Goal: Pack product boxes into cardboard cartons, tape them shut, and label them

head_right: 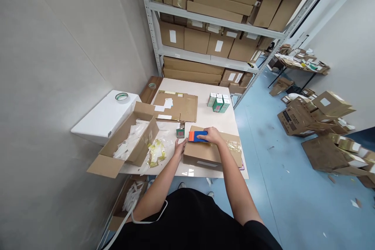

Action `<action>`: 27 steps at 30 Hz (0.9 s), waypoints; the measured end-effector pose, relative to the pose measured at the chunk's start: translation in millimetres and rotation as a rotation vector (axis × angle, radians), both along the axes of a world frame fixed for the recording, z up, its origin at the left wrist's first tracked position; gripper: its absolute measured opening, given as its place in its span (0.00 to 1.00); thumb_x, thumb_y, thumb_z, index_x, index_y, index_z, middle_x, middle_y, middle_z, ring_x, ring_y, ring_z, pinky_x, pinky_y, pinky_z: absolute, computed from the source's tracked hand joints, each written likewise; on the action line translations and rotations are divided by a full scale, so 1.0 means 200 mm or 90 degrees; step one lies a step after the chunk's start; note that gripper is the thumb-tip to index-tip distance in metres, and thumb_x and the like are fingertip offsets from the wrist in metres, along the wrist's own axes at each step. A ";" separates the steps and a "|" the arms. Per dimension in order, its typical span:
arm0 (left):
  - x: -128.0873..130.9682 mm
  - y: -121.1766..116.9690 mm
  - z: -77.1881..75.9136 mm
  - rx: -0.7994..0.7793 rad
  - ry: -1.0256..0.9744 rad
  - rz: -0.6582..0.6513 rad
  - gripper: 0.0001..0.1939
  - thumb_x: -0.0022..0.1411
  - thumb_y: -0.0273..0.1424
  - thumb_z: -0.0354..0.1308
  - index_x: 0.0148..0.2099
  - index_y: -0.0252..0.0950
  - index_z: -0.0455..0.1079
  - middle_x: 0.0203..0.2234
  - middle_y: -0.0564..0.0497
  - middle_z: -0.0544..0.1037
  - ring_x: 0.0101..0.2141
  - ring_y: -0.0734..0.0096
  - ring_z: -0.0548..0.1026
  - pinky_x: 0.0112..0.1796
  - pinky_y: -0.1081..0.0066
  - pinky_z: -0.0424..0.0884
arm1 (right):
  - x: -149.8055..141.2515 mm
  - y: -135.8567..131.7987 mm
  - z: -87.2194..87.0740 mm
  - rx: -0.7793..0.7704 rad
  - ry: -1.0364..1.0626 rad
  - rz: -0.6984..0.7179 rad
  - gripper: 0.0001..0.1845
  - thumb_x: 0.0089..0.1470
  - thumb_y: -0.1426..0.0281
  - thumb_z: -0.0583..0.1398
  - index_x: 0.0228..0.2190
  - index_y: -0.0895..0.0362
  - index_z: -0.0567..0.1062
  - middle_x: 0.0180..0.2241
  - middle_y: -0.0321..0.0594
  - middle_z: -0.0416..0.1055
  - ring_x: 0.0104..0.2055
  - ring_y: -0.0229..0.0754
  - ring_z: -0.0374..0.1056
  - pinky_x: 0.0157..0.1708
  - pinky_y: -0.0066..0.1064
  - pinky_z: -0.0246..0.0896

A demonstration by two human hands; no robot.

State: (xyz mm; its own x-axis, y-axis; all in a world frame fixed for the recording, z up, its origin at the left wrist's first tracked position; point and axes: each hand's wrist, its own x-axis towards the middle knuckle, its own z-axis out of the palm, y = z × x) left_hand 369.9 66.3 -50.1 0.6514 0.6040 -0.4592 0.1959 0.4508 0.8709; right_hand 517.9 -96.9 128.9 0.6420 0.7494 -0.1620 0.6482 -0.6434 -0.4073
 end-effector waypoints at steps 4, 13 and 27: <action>-0.04 0.15 0.07 0.138 0.028 -0.056 0.42 0.51 0.37 0.71 0.67 0.37 0.66 0.62 0.34 0.73 0.59 0.47 0.75 0.57 0.53 0.70 | 0.01 0.00 -0.01 0.007 0.025 0.007 0.33 0.56 0.38 0.60 0.24 0.56 0.77 0.24 0.38 0.73 0.28 0.40 0.63 0.29 0.29 0.51; 0.11 0.36 0.42 0.535 -0.100 -0.689 0.61 0.39 0.53 0.78 0.73 0.43 0.63 0.78 0.46 0.43 0.74 0.42 0.49 0.69 0.56 0.55 | -0.01 0.01 0.06 -0.041 0.009 0.000 0.32 0.55 0.38 0.62 0.27 0.56 0.81 0.27 0.41 0.77 0.30 0.41 0.66 0.30 0.29 0.51; 0.13 0.40 0.41 0.392 -0.069 -0.568 0.48 0.28 0.42 0.82 0.58 0.46 0.80 0.70 0.41 0.66 0.69 0.42 0.64 0.66 0.61 0.59 | 0.03 -0.28 0.15 -0.108 0.002 -0.087 0.31 0.50 0.38 0.67 0.25 0.54 0.78 0.27 0.43 0.76 0.31 0.45 0.69 0.28 0.30 0.51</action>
State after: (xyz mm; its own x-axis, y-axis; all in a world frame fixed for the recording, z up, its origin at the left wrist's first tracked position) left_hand 395.4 145.9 31.5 0.9882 -0.0006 -0.1534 0.1444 -0.3345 0.9313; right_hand 523.2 -152.9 158.6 0.7355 0.6168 -0.2804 0.5490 -0.7851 -0.2868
